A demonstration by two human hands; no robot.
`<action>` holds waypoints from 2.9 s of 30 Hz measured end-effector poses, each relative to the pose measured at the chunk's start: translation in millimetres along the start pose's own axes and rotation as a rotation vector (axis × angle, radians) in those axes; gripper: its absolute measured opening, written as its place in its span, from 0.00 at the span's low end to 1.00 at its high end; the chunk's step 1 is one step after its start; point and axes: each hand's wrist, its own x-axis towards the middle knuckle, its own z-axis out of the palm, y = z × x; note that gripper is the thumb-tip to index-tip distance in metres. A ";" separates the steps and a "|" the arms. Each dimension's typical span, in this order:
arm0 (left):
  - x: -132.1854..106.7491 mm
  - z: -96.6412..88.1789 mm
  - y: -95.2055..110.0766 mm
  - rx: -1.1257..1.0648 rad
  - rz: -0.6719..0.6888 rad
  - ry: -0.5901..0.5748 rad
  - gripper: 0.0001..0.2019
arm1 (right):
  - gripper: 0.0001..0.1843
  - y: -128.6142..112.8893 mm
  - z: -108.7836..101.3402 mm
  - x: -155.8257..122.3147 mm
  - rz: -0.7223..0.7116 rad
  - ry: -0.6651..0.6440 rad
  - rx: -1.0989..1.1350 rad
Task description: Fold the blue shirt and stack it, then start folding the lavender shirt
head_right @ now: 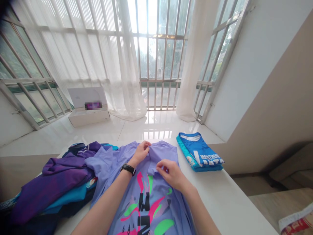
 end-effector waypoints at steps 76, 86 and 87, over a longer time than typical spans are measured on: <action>-35.8 -44.2 56.8 0.121 -0.057 -0.571 0.55 | 0.17 50.5 -24.6 -10.5 0.338 -0.210 -0.091; -93.4 -34.9 51.1 0.281 0.143 -0.448 0.33 | 0.25 40.6 -26.0 -14.0 0.303 -0.207 -0.193; -98.9 -32.0 49.5 0.298 0.141 -0.399 0.31 | 0.25 41.0 -26.4 -13.9 0.293 -0.203 -0.189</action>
